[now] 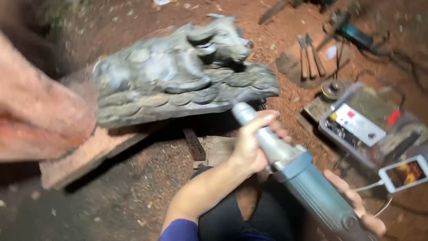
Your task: Using a handheld rotary tool to grind and refine the details of a wooden buffalo sculpture.
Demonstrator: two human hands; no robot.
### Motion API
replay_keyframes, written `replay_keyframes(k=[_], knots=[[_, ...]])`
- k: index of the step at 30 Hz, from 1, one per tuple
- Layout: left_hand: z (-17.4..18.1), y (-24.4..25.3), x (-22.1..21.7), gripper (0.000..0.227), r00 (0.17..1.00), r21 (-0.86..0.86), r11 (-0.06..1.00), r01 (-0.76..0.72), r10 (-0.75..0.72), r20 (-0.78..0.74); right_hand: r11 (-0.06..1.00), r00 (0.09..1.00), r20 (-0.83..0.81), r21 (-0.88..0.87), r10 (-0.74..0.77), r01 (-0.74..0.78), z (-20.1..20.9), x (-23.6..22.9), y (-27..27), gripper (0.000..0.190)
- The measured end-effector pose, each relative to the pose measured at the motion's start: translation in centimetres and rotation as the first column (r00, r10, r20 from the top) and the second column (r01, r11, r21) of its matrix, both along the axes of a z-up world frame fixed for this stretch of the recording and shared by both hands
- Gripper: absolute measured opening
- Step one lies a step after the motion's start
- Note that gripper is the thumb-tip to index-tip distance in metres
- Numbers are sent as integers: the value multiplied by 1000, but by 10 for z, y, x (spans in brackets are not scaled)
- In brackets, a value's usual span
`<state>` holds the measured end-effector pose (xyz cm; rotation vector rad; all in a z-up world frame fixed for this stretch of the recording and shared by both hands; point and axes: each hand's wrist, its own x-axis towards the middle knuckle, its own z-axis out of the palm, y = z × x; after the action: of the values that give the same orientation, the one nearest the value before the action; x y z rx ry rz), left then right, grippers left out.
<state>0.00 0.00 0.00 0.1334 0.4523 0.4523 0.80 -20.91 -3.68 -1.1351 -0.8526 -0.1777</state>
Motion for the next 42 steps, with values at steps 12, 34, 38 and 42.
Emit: replay_keyframes(k=[12,34,38,42], knots=[[-19,65,15,12,983,172,983,65,-93,159,904,878,263,-271,401,-331,1,54,9,49],[-18,142,27,61,980,22,983,182,-180,-81,869,875,368,-483,315,-110,41,47,78,86],[-22,143,27,56,981,-2,983,186,-186,-48,880,869,399,-467,292,-82,49,37,87,77],[-15,143,24,68,979,-17,980,199,-200,-43,888,858,430,-457,280,-61,51,35,92,72]])
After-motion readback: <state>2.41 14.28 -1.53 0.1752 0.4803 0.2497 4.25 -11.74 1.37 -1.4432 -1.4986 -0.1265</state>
